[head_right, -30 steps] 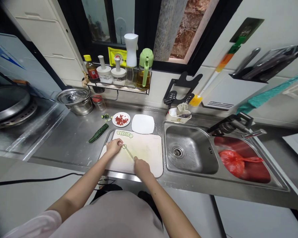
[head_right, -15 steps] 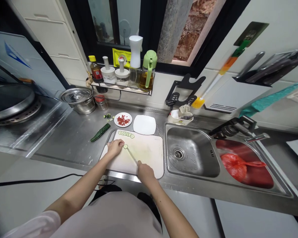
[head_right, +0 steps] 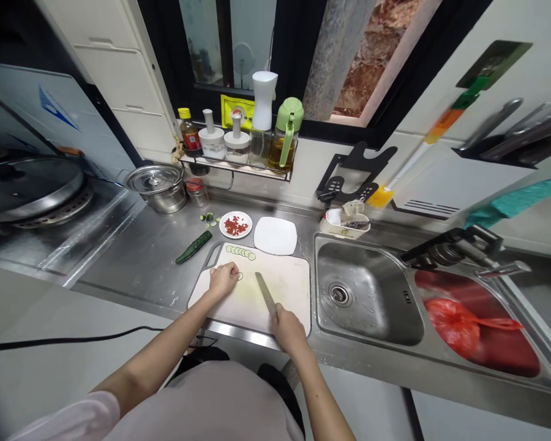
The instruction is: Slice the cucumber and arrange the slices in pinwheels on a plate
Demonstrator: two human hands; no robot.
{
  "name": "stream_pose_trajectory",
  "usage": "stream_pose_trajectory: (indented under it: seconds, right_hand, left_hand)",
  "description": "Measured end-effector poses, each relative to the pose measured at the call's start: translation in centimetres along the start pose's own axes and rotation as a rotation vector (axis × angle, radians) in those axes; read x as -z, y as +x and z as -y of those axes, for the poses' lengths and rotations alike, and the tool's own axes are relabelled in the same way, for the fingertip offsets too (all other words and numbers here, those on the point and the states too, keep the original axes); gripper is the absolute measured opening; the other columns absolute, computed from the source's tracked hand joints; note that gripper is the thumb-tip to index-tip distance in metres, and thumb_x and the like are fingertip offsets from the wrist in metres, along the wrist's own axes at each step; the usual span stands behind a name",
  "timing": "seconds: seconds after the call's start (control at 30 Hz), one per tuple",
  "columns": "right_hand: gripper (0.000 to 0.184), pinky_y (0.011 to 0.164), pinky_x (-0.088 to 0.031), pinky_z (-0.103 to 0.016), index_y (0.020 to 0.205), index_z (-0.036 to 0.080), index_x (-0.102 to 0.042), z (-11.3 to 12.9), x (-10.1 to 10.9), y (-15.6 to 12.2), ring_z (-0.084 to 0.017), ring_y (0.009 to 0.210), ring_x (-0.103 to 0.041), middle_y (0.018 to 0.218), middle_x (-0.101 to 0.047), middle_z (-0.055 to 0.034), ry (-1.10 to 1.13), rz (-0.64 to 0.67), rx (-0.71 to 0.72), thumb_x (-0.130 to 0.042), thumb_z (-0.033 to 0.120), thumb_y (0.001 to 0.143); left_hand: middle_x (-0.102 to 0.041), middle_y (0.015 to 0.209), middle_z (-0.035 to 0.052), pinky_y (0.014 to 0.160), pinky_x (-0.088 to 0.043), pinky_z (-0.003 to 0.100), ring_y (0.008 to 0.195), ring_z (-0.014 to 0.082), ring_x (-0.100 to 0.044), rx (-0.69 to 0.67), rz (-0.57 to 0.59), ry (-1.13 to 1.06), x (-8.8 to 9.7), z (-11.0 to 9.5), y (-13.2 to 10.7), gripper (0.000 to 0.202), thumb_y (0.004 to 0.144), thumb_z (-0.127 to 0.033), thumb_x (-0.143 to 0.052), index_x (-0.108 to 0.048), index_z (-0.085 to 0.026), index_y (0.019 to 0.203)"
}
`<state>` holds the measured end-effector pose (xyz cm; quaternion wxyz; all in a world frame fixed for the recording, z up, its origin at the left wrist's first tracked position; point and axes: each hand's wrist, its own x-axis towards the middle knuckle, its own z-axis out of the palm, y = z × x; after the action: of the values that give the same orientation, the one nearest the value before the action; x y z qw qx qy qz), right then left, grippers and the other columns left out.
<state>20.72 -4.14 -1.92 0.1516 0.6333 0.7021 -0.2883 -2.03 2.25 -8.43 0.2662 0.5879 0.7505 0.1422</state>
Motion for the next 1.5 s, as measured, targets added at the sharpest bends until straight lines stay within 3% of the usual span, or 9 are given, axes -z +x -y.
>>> stream_pose_trajectory:
  seconds: [0.3,0.5,1.0,1.23,1.5]
  right_hand:
    - [0.026,0.067,-0.030,-0.025,0.108,0.018,-0.054,-1.2,0.1,0.9,-0.019,0.092,-0.064,0.101,-0.070,-0.0109,-0.007,-0.044,-0.031,-0.032,0.026,0.099]
    - [0.025,0.065,-0.029,-0.026,0.106,0.018,-0.055,-1.4,-0.1,1.0,-0.019,0.089,-0.063,0.098,-0.070,-0.0110,0.008,-0.053,-0.039,-0.034,0.026,0.098]
    - [0.022,0.063,-0.027,-0.025,0.104,0.018,-0.054,-1.5,0.3,1.7,-0.019,0.088,-0.064,0.099,-0.070,-0.0107,-0.012,-0.046,-0.053,-0.036,0.028,0.099]
    - [0.023,0.065,-0.029,-0.026,0.105,0.018,-0.056,-1.6,0.2,1.6,-0.020,0.090,-0.064,0.100,-0.070,-0.0120,0.004,-0.050,-0.049,-0.035,0.025,0.097]
    - [0.027,0.067,-0.031,-0.026,0.110,0.017,-0.056,-1.3,0.2,1.4,-0.019,0.091,-0.063,0.100,-0.069,-0.0108,0.042,-0.029,-0.066,-0.033,0.022,0.096]
  left_hand:
    - [-0.071,0.094,0.0001,0.091,-0.034,0.039,0.098,0.0214,-0.062,0.183,-0.180,-0.077,1.3,1.9,2.2,0.017,0.087,-0.027,-0.052,-0.063,-0.028,0.099]
    - [-0.070,0.102,0.0024,0.095,-0.031,0.043,0.104,0.0252,-0.059,0.216,-0.194,-0.016,1.6,2.2,3.8,0.023,0.087,-0.024,-0.049,-0.062,-0.030,0.105]
    - [-0.067,0.111,0.0086,0.094,-0.031,0.046,0.110,0.0304,-0.053,0.177,-0.248,0.152,1.5,2.2,3.2,0.026,0.091,-0.029,-0.044,-0.066,-0.028,0.104]
    - [-0.066,0.113,0.0093,0.094,-0.030,0.047,0.110,0.0305,-0.052,0.181,-0.272,0.123,1.5,2.2,2.9,0.029,0.093,-0.029,-0.041,-0.065,-0.028,0.110]
    - [-0.062,0.113,0.0083,0.094,-0.031,0.044,0.110,0.0283,-0.049,-0.061,-0.200,0.094,0.5,-1.3,3.6,0.031,0.093,-0.036,-0.045,-0.064,-0.031,0.117]
